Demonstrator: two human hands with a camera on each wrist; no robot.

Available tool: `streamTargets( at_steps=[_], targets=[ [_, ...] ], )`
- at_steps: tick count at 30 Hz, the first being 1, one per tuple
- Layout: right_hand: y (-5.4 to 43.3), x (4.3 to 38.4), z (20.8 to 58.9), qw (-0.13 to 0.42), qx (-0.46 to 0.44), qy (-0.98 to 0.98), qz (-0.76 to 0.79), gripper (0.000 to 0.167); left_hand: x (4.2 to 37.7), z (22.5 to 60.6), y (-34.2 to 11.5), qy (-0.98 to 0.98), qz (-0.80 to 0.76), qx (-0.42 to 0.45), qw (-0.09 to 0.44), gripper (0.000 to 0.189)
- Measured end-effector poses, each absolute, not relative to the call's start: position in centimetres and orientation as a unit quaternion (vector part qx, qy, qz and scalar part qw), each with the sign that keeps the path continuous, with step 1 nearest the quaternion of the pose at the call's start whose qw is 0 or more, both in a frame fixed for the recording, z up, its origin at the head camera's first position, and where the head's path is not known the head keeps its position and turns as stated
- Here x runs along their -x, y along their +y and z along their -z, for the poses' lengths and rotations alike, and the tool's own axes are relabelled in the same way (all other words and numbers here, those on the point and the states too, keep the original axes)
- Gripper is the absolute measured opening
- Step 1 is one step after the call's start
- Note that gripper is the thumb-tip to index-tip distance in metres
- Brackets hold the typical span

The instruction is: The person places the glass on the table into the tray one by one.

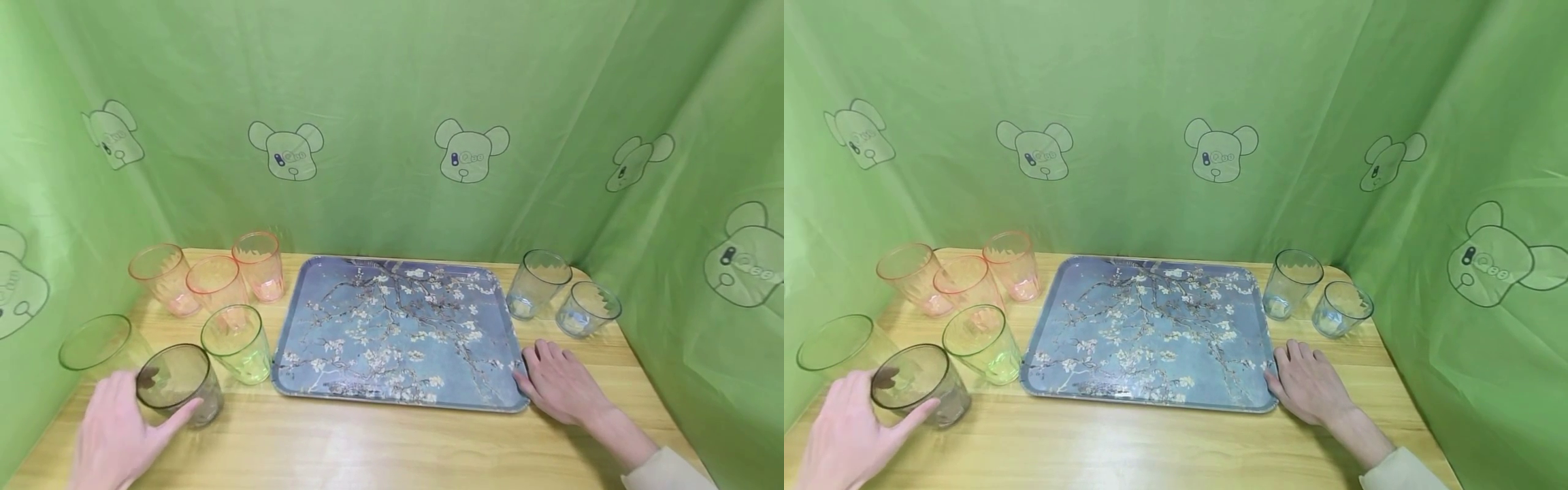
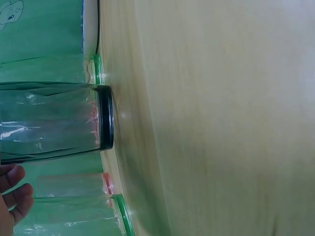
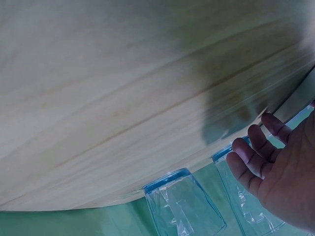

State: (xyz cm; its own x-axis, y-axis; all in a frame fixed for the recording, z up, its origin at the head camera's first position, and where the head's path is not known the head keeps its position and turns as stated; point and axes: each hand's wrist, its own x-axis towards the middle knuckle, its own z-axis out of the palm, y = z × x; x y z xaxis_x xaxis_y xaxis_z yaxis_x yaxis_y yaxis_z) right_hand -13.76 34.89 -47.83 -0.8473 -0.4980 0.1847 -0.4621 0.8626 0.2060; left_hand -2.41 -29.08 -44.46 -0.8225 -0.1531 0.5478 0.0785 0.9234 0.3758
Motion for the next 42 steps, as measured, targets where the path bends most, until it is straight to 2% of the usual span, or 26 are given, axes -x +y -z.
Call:
streamTargets(
  at_steps=[7, 20, 30, 36, 42],
  targets=[
    [34.9, 13.7, 47.8, 0.117, -0.251, -0.958, 0.078, 0.032, 2.0, 44.4, -28.3, -0.926, 0.205, -0.002, 0.317, 0.095],
    [34.9, 13.6, 47.9, 0.122, -0.255, -0.956, 0.077, 0.030, 2.0, 44.3, -25.8, -0.897, 0.195, 0.099, 0.383, 0.108],
    [35.0, 13.7, 47.8, 0.126, -0.256, -0.955, 0.081, 0.030, 2.7, 44.4, -23.6, -0.870, 0.179, 0.185, 0.421, 0.096],
    [35.0, 13.7, 47.8, 0.119, -0.251, -0.957, 0.083, 0.030, 3.0, 43.9, -22.3, -0.870, 0.171, 0.209, 0.413, 0.094],
    [34.9, 13.7, 47.7, 0.107, -0.245, -0.960, 0.080, 0.030, 3.7, 43.4, -21.3, -0.854, 0.160, 0.238, 0.435, 0.088]
  ],
)
